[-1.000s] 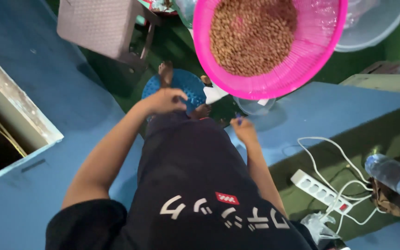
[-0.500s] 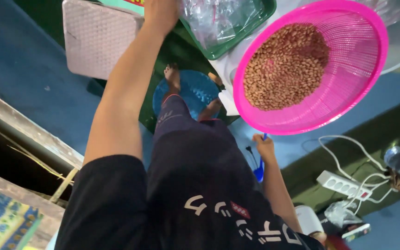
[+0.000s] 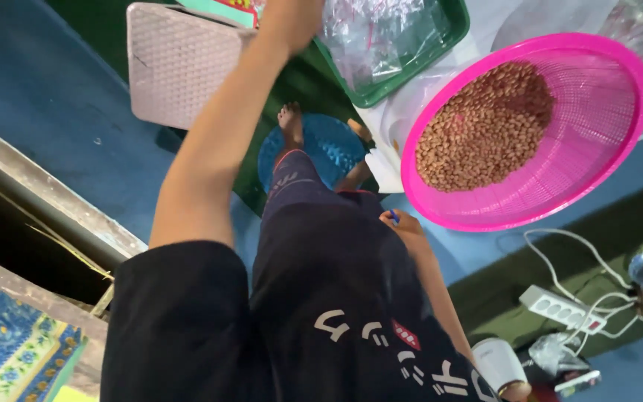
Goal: Scooping peanuts from a pink basket into small plastic bags using a blue spoon for packaging.
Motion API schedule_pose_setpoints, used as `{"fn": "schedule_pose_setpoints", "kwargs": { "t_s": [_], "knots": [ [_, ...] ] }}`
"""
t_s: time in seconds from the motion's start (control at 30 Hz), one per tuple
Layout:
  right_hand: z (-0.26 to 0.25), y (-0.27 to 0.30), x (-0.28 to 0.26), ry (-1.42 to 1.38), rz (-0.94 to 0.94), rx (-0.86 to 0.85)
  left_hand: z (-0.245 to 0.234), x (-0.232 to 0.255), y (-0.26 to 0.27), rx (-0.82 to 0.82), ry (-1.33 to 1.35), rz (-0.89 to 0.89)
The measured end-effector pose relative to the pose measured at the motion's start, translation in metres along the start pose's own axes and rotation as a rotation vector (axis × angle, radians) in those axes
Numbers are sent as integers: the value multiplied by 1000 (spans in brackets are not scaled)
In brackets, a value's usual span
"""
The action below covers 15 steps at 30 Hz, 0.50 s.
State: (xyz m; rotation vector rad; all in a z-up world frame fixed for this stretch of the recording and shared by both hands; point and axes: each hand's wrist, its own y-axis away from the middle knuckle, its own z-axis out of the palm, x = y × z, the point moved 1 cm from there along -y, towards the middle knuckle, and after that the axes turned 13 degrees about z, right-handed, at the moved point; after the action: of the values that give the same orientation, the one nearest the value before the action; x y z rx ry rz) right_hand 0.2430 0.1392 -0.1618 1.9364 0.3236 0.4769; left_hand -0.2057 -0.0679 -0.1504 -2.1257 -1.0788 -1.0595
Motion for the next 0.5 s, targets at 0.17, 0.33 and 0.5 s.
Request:
{"fn": "schedule_pose_setpoints", "kwargs": {
  "t_s": [0.17,0.33,0.5],
  "knots": [
    [-72,103,-42,-125,-231,-129,6,95,98,125,319,33],
    [-93,103,-9,-94,-556,-201,146,86,231,71,328,-181],
    [-74,31,20,-46,-787,-163,229,124,283,11,594,-217]
  ]
}}
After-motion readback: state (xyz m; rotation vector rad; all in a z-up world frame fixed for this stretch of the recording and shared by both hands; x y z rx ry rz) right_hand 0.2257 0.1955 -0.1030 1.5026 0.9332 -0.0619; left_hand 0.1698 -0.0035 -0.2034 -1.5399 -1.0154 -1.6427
